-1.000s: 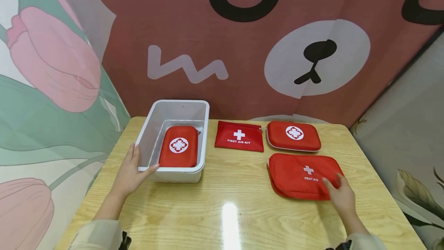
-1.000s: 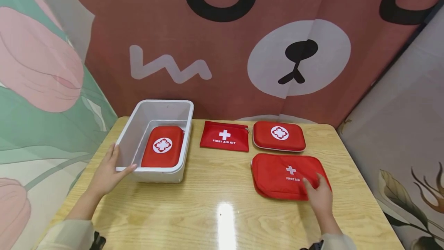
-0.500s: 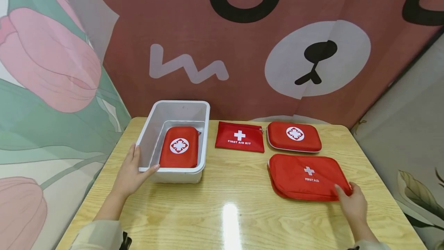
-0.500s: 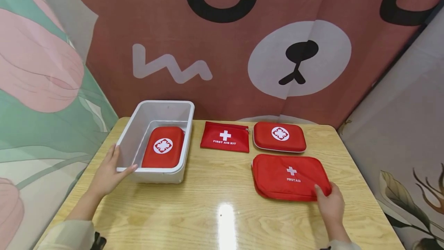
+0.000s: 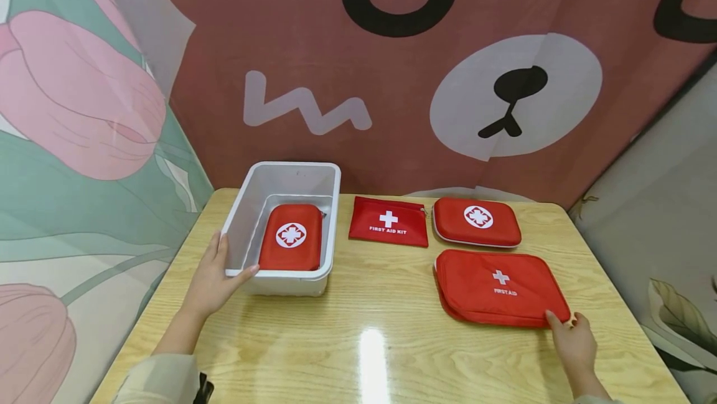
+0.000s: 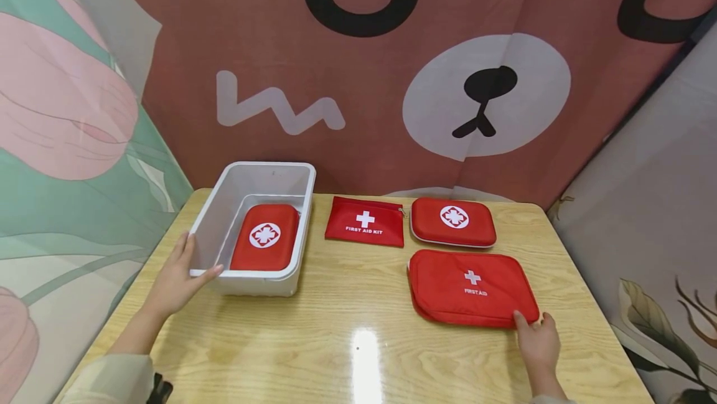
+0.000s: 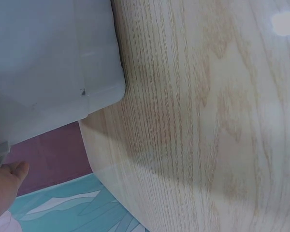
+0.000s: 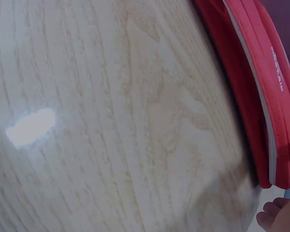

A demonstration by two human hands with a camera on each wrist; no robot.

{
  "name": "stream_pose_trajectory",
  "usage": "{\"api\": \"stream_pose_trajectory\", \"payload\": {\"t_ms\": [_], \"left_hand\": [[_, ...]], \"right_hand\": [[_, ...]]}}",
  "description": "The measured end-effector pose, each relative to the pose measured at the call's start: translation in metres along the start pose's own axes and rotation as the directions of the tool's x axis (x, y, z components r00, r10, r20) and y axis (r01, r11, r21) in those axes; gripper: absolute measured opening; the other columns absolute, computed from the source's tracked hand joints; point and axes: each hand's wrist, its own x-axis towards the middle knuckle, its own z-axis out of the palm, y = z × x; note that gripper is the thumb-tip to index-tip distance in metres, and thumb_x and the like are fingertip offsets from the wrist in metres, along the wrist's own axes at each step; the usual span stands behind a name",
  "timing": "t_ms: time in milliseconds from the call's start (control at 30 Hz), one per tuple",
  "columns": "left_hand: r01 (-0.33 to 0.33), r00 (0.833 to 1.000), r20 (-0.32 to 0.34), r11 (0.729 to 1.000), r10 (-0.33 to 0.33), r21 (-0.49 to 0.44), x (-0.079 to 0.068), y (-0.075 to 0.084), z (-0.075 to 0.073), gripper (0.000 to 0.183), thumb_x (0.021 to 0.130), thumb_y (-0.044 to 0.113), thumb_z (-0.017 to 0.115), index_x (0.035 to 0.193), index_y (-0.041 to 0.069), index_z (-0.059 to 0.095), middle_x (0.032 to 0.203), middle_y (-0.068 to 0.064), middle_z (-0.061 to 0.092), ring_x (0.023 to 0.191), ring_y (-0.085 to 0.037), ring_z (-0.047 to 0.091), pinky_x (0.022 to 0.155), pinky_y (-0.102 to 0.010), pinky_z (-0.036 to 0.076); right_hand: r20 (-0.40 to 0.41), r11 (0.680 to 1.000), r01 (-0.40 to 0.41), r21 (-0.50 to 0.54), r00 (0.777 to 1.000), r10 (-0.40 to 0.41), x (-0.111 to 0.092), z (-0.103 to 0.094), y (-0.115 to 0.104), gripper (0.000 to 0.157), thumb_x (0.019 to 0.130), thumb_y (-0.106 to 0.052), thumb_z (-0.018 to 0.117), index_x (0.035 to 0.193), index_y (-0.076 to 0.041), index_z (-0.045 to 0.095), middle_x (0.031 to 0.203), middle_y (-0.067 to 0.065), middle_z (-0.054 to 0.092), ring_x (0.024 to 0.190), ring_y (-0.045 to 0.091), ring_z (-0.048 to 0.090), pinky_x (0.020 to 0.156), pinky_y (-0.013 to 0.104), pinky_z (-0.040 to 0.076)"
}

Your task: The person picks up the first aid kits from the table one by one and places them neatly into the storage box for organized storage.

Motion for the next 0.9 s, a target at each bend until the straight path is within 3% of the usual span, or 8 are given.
{"api": "stream_pose_trajectory", "payload": {"t_ms": [367, 567, 667, 767, 833, 900], "left_hand": [[-0.002, 1.000, -0.006, 1.000, 0.002, 0.002, 0.000, -0.001, 0.000, 0.096, 0.076, 0.050, 0.057, 0.135, -0.006, 0.006, 0.140, -0.024, 0.003, 0.123, -0.043, 0.013, 0.088, -0.061, 0.023], [0.008, 1.000, -0.001, 1.000, -0.008, -0.001, 0.000, -0.001, 0.000, 0.096, 0.076, 0.051, 0.056, 0.135, -0.005, 0.005, 0.140, -0.024, 0.004, 0.122, -0.044, 0.014, 0.087, -0.062, 0.023], [0.015, 1.000, 0.000, 1.000, -0.015, 0.004, 0.000, 0.000, 0.000, 0.097, 0.076, 0.051, 0.056, 0.135, -0.005, 0.005, 0.140, -0.024, 0.004, 0.122, -0.044, 0.014, 0.087, -0.062, 0.023], [0.018, 1.000, 0.002, 1.000, -0.018, 0.008, -0.001, 0.001, 0.000, 0.097, 0.075, 0.052, 0.056, 0.135, -0.005, 0.005, 0.140, -0.024, 0.004, 0.122, -0.044, 0.014, 0.087, -0.062, 0.023], [0.016, 1.000, 0.000, 1.000, -0.016, 0.010, -0.001, 0.001, 0.000, 0.097, 0.075, 0.052, 0.056, 0.135, -0.006, 0.006, 0.139, -0.025, 0.005, 0.122, -0.044, 0.014, 0.087, -0.062, 0.024], [0.016, 1.000, 0.003, 1.000, -0.016, 0.007, -0.001, 0.002, -0.001, 0.097, 0.075, 0.051, 0.056, 0.135, -0.006, 0.006, 0.139, -0.025, 0.005, 0.122, -0.044, 0.014, 0.088, -0.061, 0.023]], "right_hand": [[-0.017, 0.992, -0.066, 0.105, 0.998, 0.068, -0.001, 0.003, 0.005, 0.074, 0.086, -0.040, 0.038, 0.126, 0.019, 0.017, 0.116, 0.039, 0.035, 0.105, 0.048, 0.035, 0.088, 0.050, 0.029], [0.005, 0.987, -0.103, 0.124, 0.995, 0.103, 0.002, 0.002, 0.003, 0.076, 0.086, -0.042, 0.039, 0.125, 0.019, 0.019, 0.117, 0.041, 0.032, 0.108, 0.049, 0.030, 0.092, 0.051, 0.025], [0.014, 0.983, -0.114, 0.143, 0.993, 0.113, 0.005, 0.002, 0.003, 0.077, 0.085, -0.042, 0.041, 0.124, 0.021, 0.021, 0.115, 0.042, 0.033, 0.100, 0.044, 0.044, 0.084, 0.045, 0.037], [0.027, 0.961, -0.126, 0.245, 0.992, 0.123, 0.010, 0.003, 0.005, 0.079, 0.083, -0.040, 0.047, 0.123, 0.023, 0.020, 0.094, 0.040, 0.048, 0.069, 0.024, 0.060, 0.063, 0.032, 0.049], [0.028, 0.950, -0.137, 0.281, 0.991, 0.134, 0.014, 0.003, 0.008, 0.078, 0.082, -0.039, 0.050, 0.120, 0.024, 0.024, 0.073, 0.031, 0.056, 0.053, 0.012, 0.056, 0.050, 0.025, 0.047], [0.034, 0.929, -0.183, 0.323, 0.983, 0.182, 0.017, 0.004, 0.010, 0.075, 0.081, -0.036, 0.052, 0.119, 0.024, 0.027, 0.056, 0.015, 0.056, 0.046, 0.004, 0.052, 0.048, 0.027, 0.047]]}}
